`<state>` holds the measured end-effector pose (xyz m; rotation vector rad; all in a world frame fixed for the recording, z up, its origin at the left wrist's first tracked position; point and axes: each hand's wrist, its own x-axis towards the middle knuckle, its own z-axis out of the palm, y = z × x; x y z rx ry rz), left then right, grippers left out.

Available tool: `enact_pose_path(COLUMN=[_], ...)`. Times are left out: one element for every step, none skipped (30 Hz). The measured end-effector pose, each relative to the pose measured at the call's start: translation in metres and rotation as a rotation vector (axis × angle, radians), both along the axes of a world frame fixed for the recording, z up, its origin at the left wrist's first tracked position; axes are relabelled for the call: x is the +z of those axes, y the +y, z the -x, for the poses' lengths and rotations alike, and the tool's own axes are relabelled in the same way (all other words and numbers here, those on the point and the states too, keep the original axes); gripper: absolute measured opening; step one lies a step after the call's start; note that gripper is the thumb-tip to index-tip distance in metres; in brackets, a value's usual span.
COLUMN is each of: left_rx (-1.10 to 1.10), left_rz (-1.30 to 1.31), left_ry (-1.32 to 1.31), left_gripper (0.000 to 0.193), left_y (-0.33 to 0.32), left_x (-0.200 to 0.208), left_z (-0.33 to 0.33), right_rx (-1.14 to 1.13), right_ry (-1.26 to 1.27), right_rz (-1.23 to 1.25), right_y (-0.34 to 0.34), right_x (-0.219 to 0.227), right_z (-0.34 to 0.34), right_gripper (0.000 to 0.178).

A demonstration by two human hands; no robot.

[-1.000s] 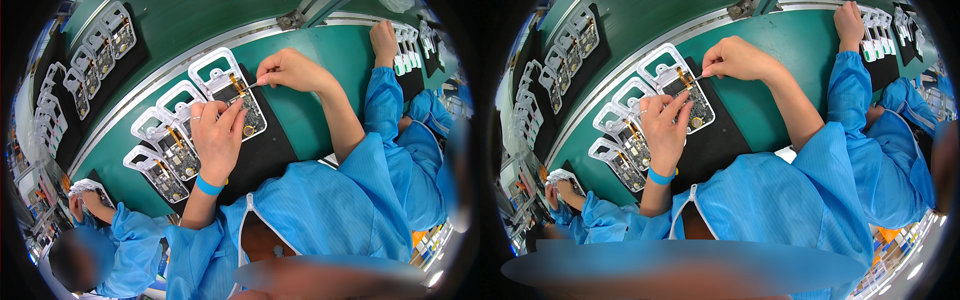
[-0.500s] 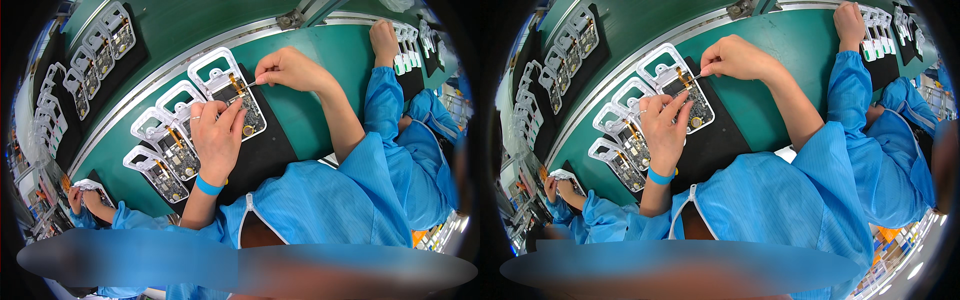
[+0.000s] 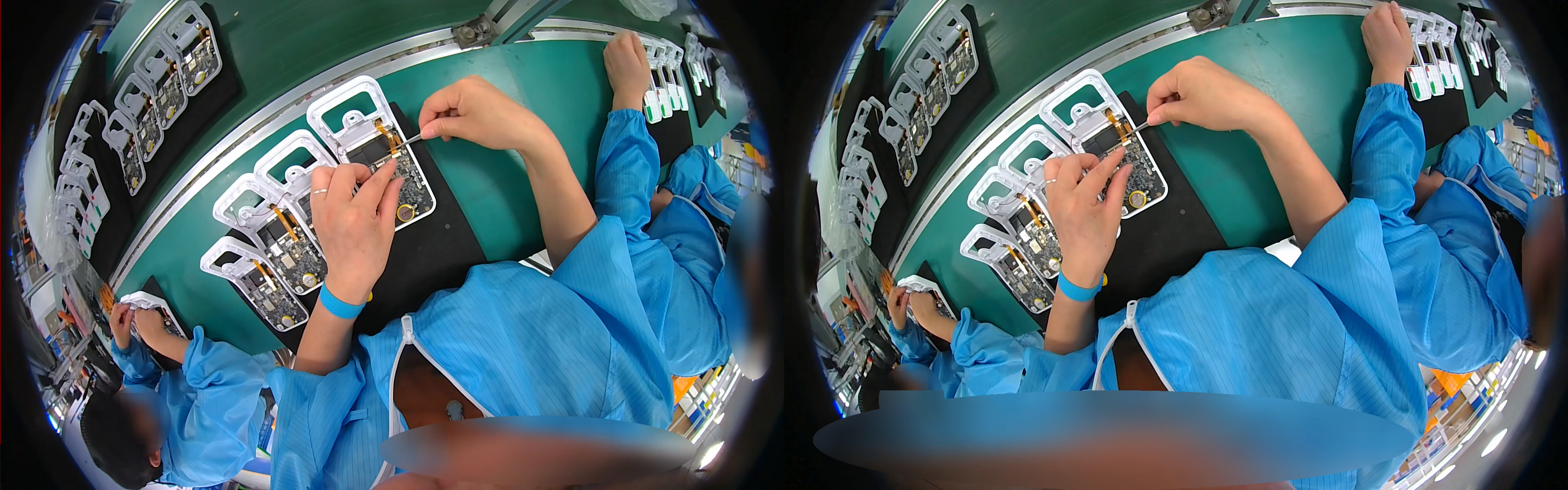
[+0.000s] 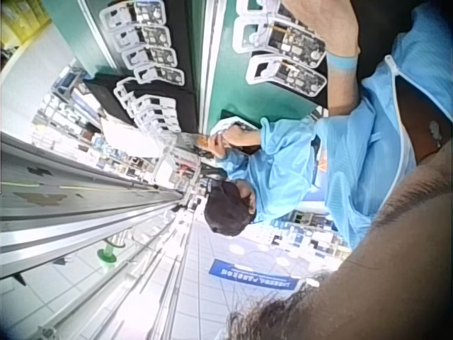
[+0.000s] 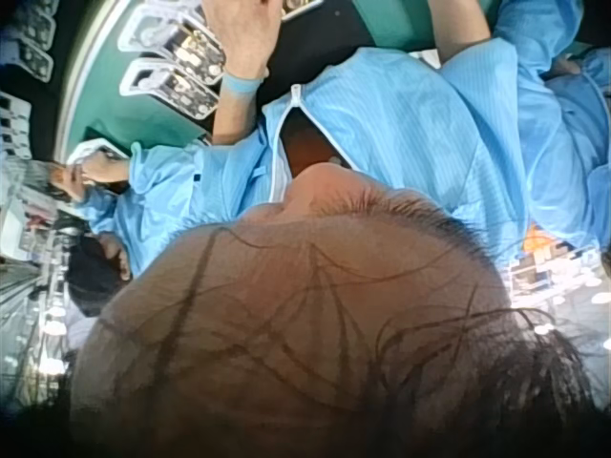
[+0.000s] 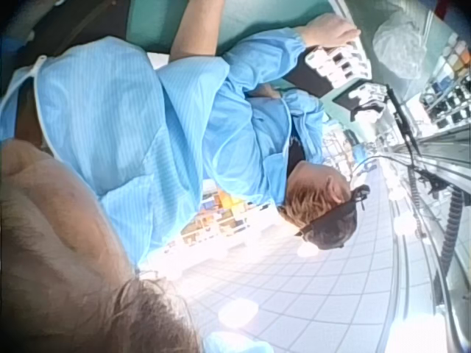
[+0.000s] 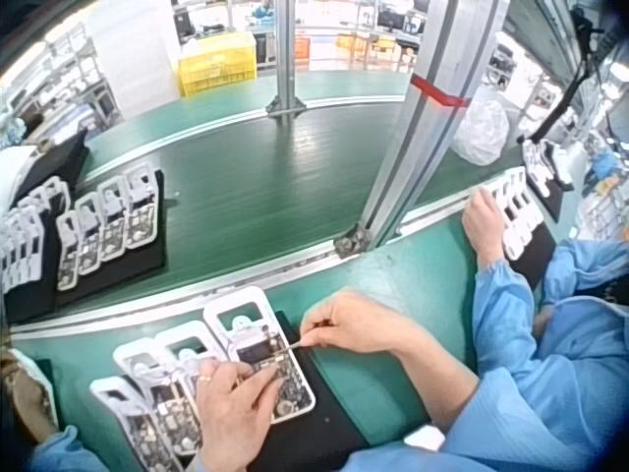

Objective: The person assembles electronic components onto circuit boards by hand, taking components from a tray and placing them into a housing on the circuit board.

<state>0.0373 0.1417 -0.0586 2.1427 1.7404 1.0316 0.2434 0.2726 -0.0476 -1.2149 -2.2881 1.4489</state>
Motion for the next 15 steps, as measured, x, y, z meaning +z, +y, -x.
enact_pose_path(left_rx=[-0.001,-0.001,-0.002,-0.002,-0.002,0.002,0.006,0.006,0.007,0.008,0.007,0.009,0.012,0.009,0.012], left_rz=[0.000,0.000,-0.001,-0.003,-0.004,0.000,0.003,0.001,0.005,0.009,0.013,0.010,0.008,0.007,0.012], left_ry=[0.001,0.001,0.001,0.002,0.002,0.002,0.002,0.003,-0.002,-0.006,-0.007,-0.003,0.001,0.000,0.008], left_gripper=[0.024,0.024,0.024,0.024,0.024,0.024,0.024,0.024,0.024,0.024,0.024,0.024,0.024,0.024,0.024], left_y=[0.001,0.002,0.003,0.003,0.004,0.004,0.004,0.004,0.005,0.006,0.007,0.007,0.007,0.007,0.006], left_x=[0.000,0.000,-0.001,-0.002,-0.001,-0.001,-0.001,0.000,-0.002,-0.004,-0.005,-0.004,-0.003,-0.003,-0.002], left_z=[0.000,0.000,0.000,0.000,-0.001,-0.001,-0.002,-0.002,-0.003,-0.003,-0.004,-0.005,-0.006,-0.007,-0.007], right_rx=[-0.005,-0.006,0.001,0.008,0.008,0.031,0.055,0.056,0.076,0.097,0.095,0.131,0.167,0.165,0.202], right_ry=[-0.008,-0.008,-0.010,-0.011,-0.011,0.010,0.032,0.033,0.035,0.038,0.037,0.032,0.026,0.025,0.031], right_rz=[0.001,0.001,0.003,0.004,0.003,-0.018,-0.041,-0.043,-0.067,-0.092,-0.088,-0.105,-0.121,-0.121,-0.116], right_y=[0.001,0.002,0.003,0.005,0.007,0.008,0.010,0.011,0.014,0.017,0.020,0.023,0.025,0.028,0.032], right_x=[0.000,0.000,-0.001,-0.001,0.000,0.001,0.002,0.001,-0.002,-0.005,-0.005,-0.002,0.000,-0.002,-0.004], right_z=[0.000,0.000,0.000,0.000,-0.001,-0.001,-0.002,-0.002,-0.003,-0.003,-0.003,-0.002,-0.002,-0.001,0.000], right_gripper=[0.016,0.016,0.014,0.013,0.013,0.013,0.012,0.012,0.013,0.014,0.014,0.013,0.013,0.013,0.012])
